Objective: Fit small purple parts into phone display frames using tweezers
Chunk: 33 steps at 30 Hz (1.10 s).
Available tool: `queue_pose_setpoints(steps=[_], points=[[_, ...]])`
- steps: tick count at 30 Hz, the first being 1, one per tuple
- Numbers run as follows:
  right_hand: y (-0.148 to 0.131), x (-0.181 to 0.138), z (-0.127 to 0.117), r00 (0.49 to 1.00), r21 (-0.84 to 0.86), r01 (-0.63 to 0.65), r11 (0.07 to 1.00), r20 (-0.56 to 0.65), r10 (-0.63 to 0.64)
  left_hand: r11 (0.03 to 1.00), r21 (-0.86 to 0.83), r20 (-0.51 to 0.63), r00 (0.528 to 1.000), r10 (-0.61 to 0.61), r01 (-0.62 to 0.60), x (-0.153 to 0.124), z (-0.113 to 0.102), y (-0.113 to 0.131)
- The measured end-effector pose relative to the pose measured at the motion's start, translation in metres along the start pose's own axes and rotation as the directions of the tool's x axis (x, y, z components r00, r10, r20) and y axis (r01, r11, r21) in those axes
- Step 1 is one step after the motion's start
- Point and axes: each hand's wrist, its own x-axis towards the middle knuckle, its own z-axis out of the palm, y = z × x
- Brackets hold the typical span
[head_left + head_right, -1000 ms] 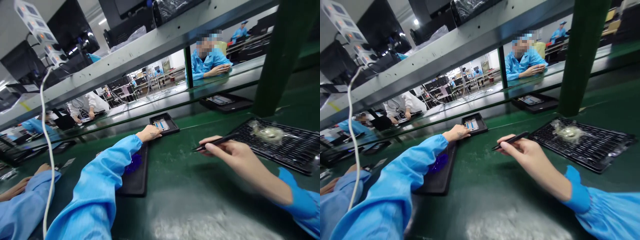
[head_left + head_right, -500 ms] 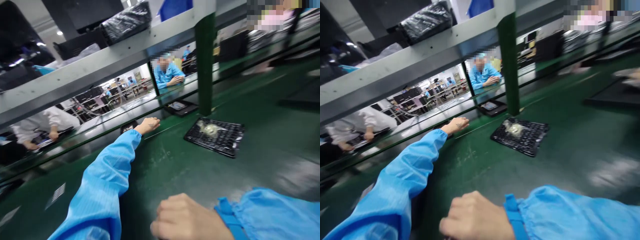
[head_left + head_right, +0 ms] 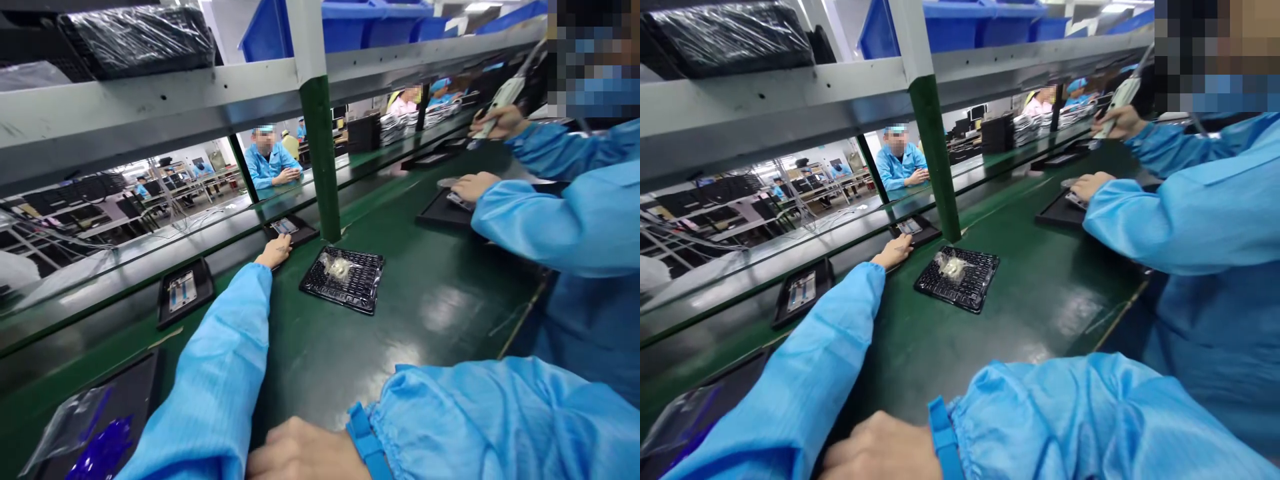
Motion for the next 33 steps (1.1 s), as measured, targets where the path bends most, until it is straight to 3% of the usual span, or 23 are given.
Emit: queue_pose_setpoints(steps=[5,9,12,14,15,17,19,23,26,29,33], points=[[0.001,0.008,-0.01,0.989,-0.218,0.115,0.969,-0.064,-0.131,0.999,-0.013,0.035,0.999,0.035,-0.034,-0.069,-0.021,-0.048],[-0.004,0.019,-0.04,0.964,-0.136,0.068,0.988,-0.246,-0.1,0.996,-0.038,0.054,0.995,0.086,-0.084,-0.14,-0.041,-0.069],[-0.003,0.025,-0.068,0.837,0.014,-0.028,1.0,-0.547,0.031,0.988,-0.074,0.065,0.988,0.138,-0.133,-0.2,-0.058,-0.068],[0.003,0.025,-0.085,0.699,0.133,-0.156,0.979,-0.685,0.205,0.984,-0.101,0.076,0.985,0.154,-0.146,-0.245,-0.069,-0.058],[0.008,0.025,-0.091,0.604,0.196,-0.235,0.952,-0.738,0.301,0.983,-0.112,0.09,0.983,0.158,-0.148,-0.27,-0.075,-0.05],[0.022,0.024,-0.099,0.504,0.285,-0.284,0.915,-0.768,0.396,0.981,-0.105,0.121,0.977,0.173,-0.161,-0.324,-0.088,-0.027],[0.039,0.025,-0.097,0.458,0.396,-0.282,0.874,-0.745,0.485,0.976,-0.078,0.152,0.965,0.213,-0.203,-0.375,-0.1,0.002],[0.066,0.04,-0.075,0.471,0.61,-0.314,0.727,-0.565,0.677,0.953,-0.095,0.166,0.939,0.3,-0.287,-0.448,-0.116,0.058],[0.069,0.061,-0.058,0.54,0.702,-0.388,0.597,-0.352,0.764,0.921,-0.206,0.148,0.92,0.363,-0.33,-0.473,-0.122,0.079],[0.067,0.081,-0.047,0.598,0.724,-0.411,0.555,-0.246,0.763,0.898,-0.241,0.014,0.924,0.382,-0.368,-0.472,-0.121,0.081],[0.071,0.091,-0.042,0.587,0.749,-0.418,0.513,-0.208,0.782,0.967,-0.091,-0.079,0.969,0.232,-0.239,-0.441,-0.109,0.068]])
